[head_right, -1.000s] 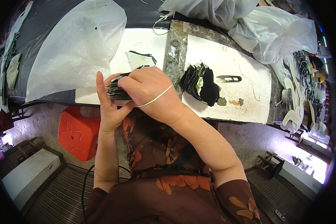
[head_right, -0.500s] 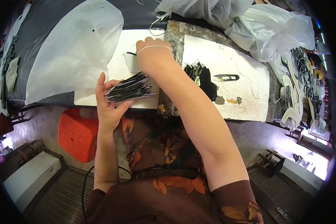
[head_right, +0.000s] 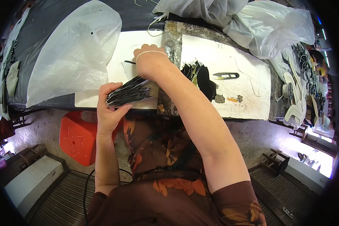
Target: Trim excess threads and material from shoe upper components using snips and stack them together.
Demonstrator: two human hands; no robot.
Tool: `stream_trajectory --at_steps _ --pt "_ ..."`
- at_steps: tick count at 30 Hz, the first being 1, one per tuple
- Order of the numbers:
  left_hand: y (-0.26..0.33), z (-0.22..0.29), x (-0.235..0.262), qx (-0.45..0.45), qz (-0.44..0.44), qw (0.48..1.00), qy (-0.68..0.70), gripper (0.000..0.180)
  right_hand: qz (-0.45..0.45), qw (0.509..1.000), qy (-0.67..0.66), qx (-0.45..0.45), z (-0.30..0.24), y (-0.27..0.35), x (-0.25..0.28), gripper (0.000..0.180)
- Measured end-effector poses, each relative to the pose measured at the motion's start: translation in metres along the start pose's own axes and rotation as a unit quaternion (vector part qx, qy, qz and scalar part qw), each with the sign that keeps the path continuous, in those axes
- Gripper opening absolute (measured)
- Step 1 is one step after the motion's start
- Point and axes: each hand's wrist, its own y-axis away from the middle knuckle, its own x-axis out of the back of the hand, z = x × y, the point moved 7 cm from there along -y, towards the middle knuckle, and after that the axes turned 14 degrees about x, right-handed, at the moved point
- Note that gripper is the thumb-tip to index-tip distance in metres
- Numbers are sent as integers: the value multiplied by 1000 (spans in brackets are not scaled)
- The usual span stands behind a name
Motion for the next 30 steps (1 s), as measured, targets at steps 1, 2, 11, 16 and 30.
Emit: stream_trajectory --at_steps 1,2,11,16,30 --pt "-2 9 1 -46 17 997 -62 63 17 1000 15 16 -2 2 1 34" --pt "-1 18 0 -92 34 988 -123 55 17 1000 15 17 -2 3 0 34" --pt "-1 5 2 40 -27 999 -3 53 -44 990 -125 -40 -6 14 1 30" --pt "6 11 -8 92 -80 993 -8 57 -83 993 -76 37 -14 15 -6 33" --pt "11 13 -7 -65 24 994 -89 50 118 937 -306 118 -24 46 2 31"
